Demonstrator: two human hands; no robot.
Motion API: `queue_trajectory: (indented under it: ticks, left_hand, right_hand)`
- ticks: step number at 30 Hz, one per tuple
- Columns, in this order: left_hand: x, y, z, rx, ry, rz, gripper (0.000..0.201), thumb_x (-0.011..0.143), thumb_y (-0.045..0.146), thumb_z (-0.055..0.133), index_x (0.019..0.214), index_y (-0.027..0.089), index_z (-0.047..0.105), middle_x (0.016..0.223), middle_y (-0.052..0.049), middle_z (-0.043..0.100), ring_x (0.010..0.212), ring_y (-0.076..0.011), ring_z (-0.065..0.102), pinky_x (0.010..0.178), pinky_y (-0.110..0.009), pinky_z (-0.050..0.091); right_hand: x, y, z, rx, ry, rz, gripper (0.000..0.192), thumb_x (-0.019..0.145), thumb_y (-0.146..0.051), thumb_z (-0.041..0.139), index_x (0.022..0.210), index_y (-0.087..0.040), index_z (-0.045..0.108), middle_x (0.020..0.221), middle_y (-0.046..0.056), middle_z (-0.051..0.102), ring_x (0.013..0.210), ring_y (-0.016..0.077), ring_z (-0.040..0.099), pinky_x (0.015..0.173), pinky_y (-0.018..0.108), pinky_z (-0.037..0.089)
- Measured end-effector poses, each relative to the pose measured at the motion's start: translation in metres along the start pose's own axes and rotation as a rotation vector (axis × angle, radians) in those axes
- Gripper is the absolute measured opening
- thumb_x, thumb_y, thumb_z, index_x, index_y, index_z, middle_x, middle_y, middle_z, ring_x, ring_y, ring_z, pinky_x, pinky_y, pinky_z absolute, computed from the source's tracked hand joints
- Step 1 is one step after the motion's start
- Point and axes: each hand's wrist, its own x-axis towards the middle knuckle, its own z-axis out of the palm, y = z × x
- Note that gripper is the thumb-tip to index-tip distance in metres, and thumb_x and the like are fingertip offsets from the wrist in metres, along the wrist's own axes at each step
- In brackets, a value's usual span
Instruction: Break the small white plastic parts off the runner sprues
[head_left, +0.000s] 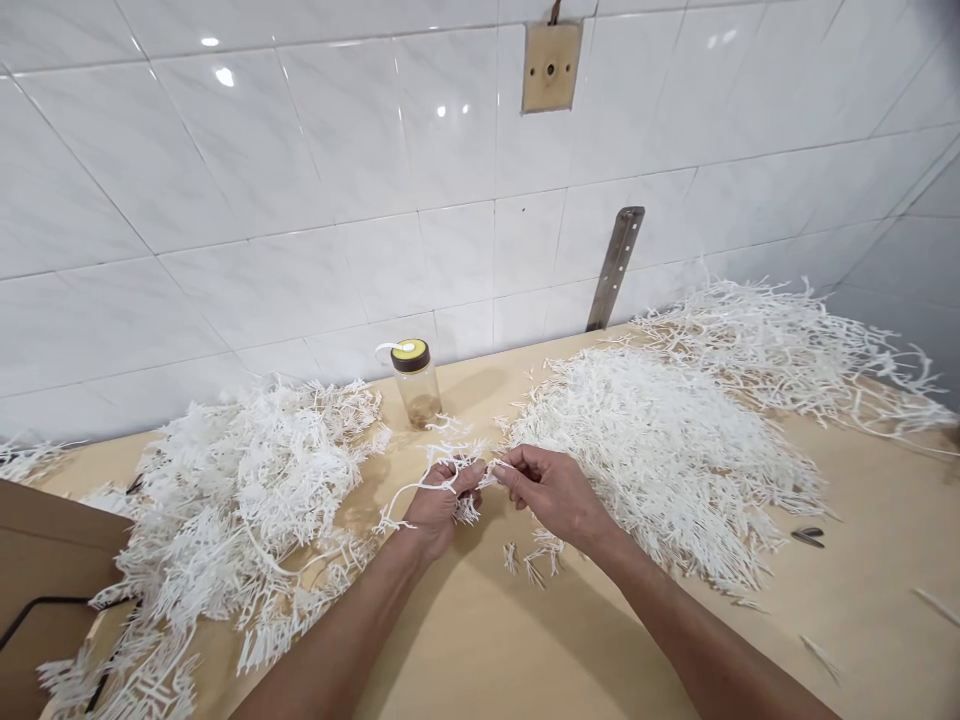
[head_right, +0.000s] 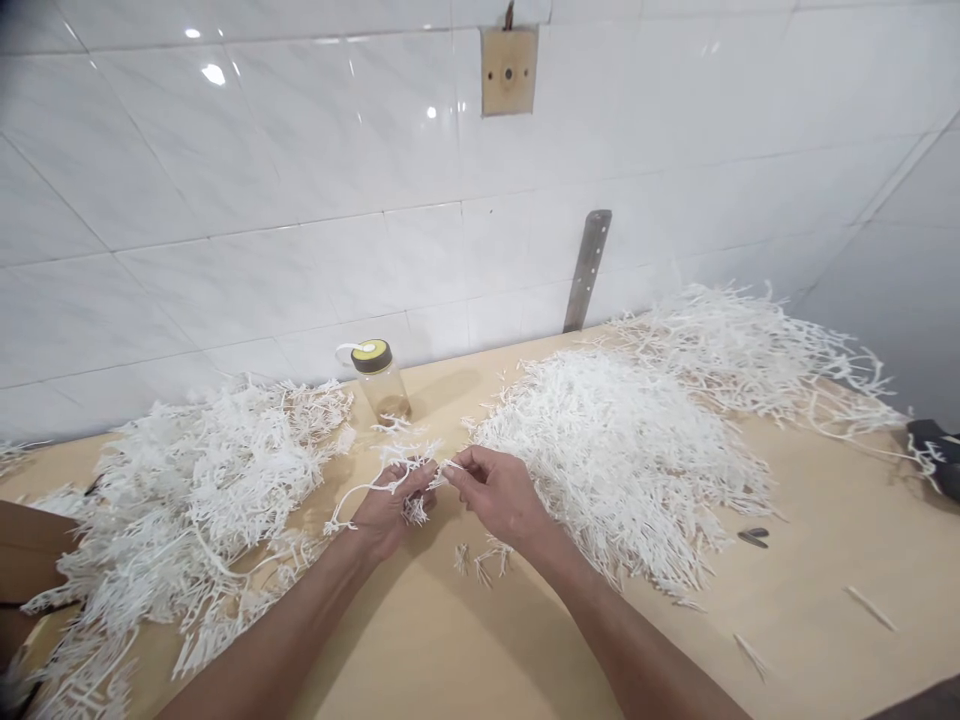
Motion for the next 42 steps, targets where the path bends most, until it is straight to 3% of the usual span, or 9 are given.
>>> queue_trajectory:
  ticks: [4,9,12,19,26,29,34,38,42]
  left_hand:
    - [0.004,-0.003,-0.003,0.079,0.051,0.011,0.045,0.056,0.048,0.088,0.061,0.014,0.060,0.053,0.003,0.049,0.048,-0.0071,0.040,0.048,-0.023,0.030]
    - [0.004,-0.005,-0.005,0.205,0.007,0.097,0.049,0.064,0.055,0.082,0.055,0.015,0.056,0.051,0.003,0.045,0.048,-0.0072,0.037,0.049,-0.023,0.028]
    - [0.002,-0.004,-0.005,0.233,-0.034,0.081,0.050,0.065,0.057,0.080,0.053,0.015,0.054,0.048,0.004,0.042,0.046,-0.0062,0.032,0.046,-0.023,0.022]
    - [0.002,-0.004,-0.006,0.114,-0.054,-0.014,0.044,0.059,0.050,0.086,0.058,0.014,0.062,0.053,0.001,0.049,0.048,-0.0072,0.040,0.048,-0.023,0.027]
    - [0.002,-0.007,-0.008,0.104,-0.084,-0.011,0.046,0.061,0.051,0.086,0.056,0.013,0.060,0.052,0.002,0.048,0.047,-0.0064,0.039,0.046,-0.023,0.027]
    - [0.000,-0.012,-0.008,0.097,-0.126,-0.045,0.044,0.064,0.050,0.084,0.060,0.012,0.063,0.055,0.000,0.052,0.049,-0.0081,0.044,0.049,-0.023,0.033]
    - [-0.003,-0.017,-0.003,0.004,-0.056,-0.028,0.035,0.057,0.038,0.091,0.065,0.014,0.067,0.064,-0.002,0.063,0.060,-0.0127,0.057,0.058,-0.025,0.045]
    - [0.002,-0.018,-0.003,-0.069,-0.003,-0.081,0.036,0.058,0.038,0.091,0.063,0.012,0.066,0.058,-0.002,0.061,0.052,-0.0111,0.055,0.052,-0.024,0.043]
    - [0.008,-0.018,-0.005,-0.198,0.048,-0.089,0.040,0.050,0.035,0.094,0.064,0.012,0.065,0.055,0.002,0.057,0.046,-0.0071,0.050,0.047,-0.021,0.039]
  right_hand:
    - [-0.002,-0.004,0.000,0.020,-0.095,-0.031,0.031,0.086,-0.051,0.059,0.086,-0.021,0.067,0.073,0.001,0.067,0.059,0.0150,0.061,0.055,0.027,0.053]
    - [0.003,-0.002,-0.001,-0.059,-0.074,0.012,0.031,0.089,-0.048,0.055,0.076,-0.020,0.063,0.060,-0.001,0.061,0.052,0.0145,0.060,0.052,0.027,0.053]
    - [0.006,0.002,-0.003,-0.072,-0.062,0.011,0.027,0.087,-0.044,0.056,0.077,-0.020,0.064,0.060,-0.001,0.061,0.053,0.0145,0.060,0.050,0.026,0.053]
    - [0.009,0.000,-0.008,-0.109,0.015,-0.035,0.021,0.084,-0.039,0.061,0.078,-0.021,0.068,0.068,0.000,0.064,0.059,0.0155,0.060,0.050,0.026,0.053]
    - [0.002,-0.003,-0.006,-0.022,-0.057,0.061,0.023,0.088,-0.041,0.056,0.080,-0.020,0.063,0.067,-0.002,0.061,0.050,0.0139,0.062,0.053,0.027,0.048]
    - [0.001,0.000,-0.005,-0.133,0.049,-0.013,0.021,0.088,-0.037,0.055,0.076,-0.021,0.061,0.065,-0.001,0.060,0.054,0.0156,0.059,0.055,0.028,0.045]
    - [0.010,0.004,-0.013,-0.463,0.423,-0.252,0.022,0.090,-0.028,0.049,0.070,-0.022,0.051,0.069,0.003,0.060,0.061,0.0175,0.053,0.060,0.031,0.041]
    - [0.013,0.005,-0.015,-0.502,0.362,-0.220,0.015,0.088,-0.022,0.049,0.074,-0.021,0.054,0.074,0.003,0.062,0.063,0.0171,0.056,0.062,0.031,0.042]
    - [0.008,0.005,-0.008,-0.467,0.270,-0.156,0.018,0.085,-0.020,0.051,0.097,-0.019,0.064,0.101,0.006,0.068,0.060,0.0134,0.057,0.065,0.032,0.046]
